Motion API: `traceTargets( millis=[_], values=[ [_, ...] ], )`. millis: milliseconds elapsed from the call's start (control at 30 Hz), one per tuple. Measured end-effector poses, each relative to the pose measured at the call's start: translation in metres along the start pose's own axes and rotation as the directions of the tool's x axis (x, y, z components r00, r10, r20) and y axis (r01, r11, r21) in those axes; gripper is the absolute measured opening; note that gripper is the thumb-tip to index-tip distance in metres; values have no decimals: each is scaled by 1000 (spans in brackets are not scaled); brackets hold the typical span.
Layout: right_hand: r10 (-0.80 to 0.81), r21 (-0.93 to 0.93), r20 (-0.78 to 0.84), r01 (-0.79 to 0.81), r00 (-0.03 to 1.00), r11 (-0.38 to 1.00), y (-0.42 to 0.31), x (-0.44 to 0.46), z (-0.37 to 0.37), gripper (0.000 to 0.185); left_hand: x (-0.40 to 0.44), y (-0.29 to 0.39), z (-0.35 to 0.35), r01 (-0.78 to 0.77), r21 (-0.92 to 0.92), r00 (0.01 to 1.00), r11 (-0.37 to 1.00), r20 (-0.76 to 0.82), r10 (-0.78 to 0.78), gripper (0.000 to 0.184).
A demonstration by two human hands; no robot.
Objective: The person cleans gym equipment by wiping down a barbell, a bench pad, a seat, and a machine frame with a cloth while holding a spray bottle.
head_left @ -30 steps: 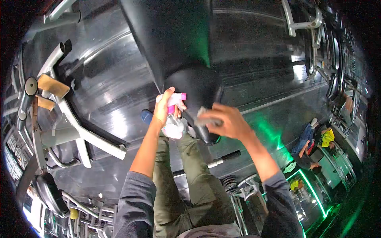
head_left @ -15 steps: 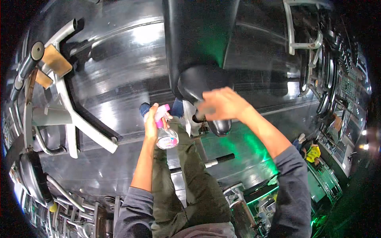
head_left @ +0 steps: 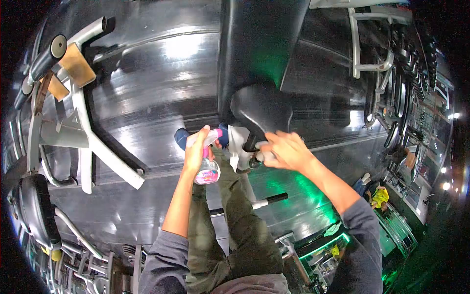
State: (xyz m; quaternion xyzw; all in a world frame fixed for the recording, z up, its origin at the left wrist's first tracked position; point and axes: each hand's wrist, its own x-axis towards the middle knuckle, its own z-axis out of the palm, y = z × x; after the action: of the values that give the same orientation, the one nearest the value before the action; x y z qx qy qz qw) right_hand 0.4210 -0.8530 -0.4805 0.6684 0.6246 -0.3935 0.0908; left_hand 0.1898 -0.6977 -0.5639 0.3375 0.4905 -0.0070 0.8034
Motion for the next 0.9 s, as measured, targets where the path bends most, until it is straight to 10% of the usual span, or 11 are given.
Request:
traceTargets(
  millis=[200,500,900],
  values=[
    [6,105,-64,1,998,994,10,-41,2,41,2,-8,6,11,37,999,999,39,-13,51],
    [451,437,-442,-253,776,863,-9,-36,36,37,5,-10,31,54,161,994,985,87,-68,49],
    [616,769,-566,83,548,633,14,-40,101,26,23,-16,80,26,172,987,985,151,-52,53]
  ],
)
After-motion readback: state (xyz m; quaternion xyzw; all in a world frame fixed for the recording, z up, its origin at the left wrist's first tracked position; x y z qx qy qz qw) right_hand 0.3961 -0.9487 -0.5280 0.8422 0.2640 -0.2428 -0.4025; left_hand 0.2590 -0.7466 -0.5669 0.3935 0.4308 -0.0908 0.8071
